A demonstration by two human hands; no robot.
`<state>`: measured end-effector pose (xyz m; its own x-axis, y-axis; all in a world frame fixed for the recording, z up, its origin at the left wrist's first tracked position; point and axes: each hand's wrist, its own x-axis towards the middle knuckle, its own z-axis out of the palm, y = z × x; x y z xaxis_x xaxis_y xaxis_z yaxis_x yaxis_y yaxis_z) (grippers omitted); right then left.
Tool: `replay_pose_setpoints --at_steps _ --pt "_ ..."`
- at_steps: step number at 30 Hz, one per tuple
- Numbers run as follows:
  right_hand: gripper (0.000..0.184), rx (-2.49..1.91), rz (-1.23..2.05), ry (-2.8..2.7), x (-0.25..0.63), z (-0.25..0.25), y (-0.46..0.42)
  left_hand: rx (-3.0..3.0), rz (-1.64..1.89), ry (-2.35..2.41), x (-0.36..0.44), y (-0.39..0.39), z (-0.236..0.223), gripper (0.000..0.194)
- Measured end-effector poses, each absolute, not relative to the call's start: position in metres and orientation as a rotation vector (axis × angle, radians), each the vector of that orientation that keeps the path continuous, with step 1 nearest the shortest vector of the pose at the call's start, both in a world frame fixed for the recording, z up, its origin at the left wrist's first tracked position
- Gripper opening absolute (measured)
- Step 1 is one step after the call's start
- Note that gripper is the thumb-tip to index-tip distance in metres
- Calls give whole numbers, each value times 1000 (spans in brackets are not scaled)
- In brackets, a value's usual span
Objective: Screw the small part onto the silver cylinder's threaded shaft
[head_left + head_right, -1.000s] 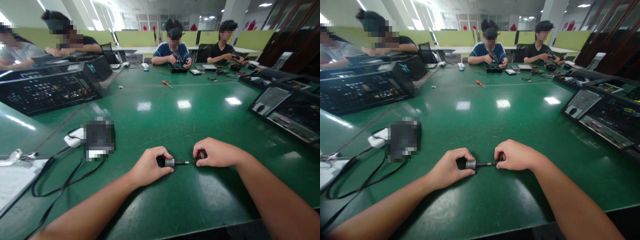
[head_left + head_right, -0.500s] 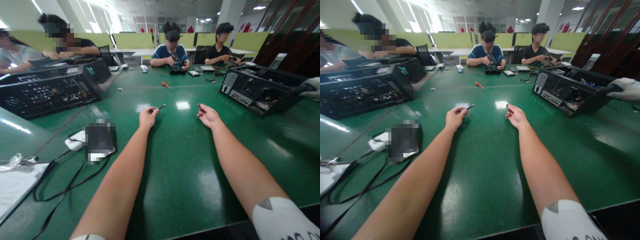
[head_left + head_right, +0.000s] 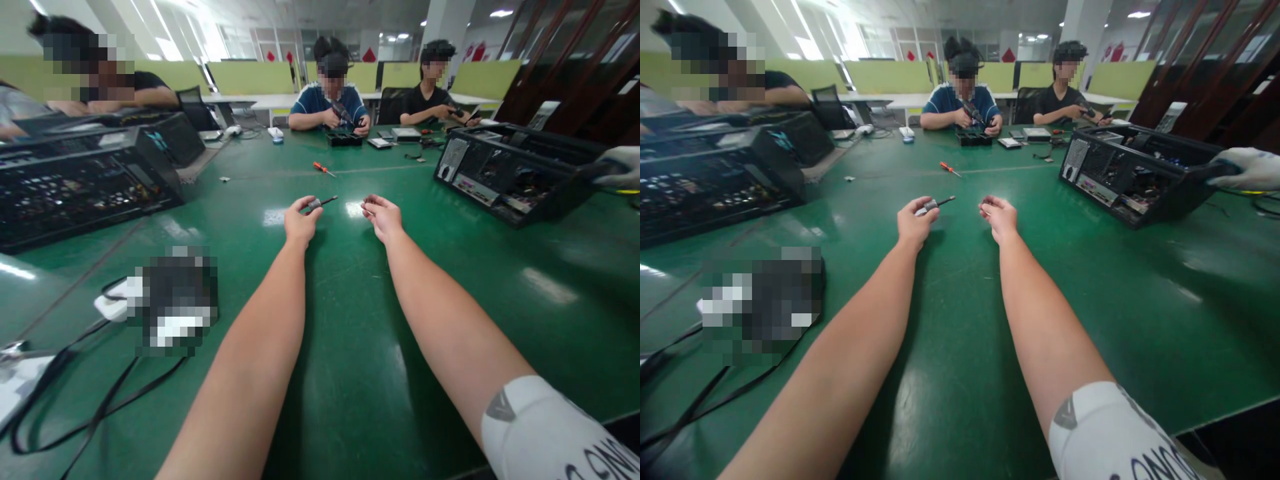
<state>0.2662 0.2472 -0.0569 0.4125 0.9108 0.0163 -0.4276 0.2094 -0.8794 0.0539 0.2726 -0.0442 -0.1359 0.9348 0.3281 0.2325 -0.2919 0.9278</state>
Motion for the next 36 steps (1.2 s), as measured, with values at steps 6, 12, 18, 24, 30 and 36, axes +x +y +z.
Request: replay_pose_setpoints --at_steps 6,12,18,24,30,36 --pt "17 -976 1045 -774 255 -56 243 1555 1336 1126 71 264 -48 44" --pt "17 -1013 1049 -873 254 -55 238 1515 1299 1049 70 259 -48 45" --pt "30 -1043 1052 -979 253 -54 233 1477 1250 979 70 254 -46 45" --pt "31 -1087 1039 -1090 244 -54 228 1450 1149 893 71 245 -39 48" --pt "30 -1124 1013 -1123 245 -52 214 1453 1146 907 69 232 -36 49" --pt "37 -1136 1064 -1185 249 -46 178 1464 1081 913 69 193 -33 50"
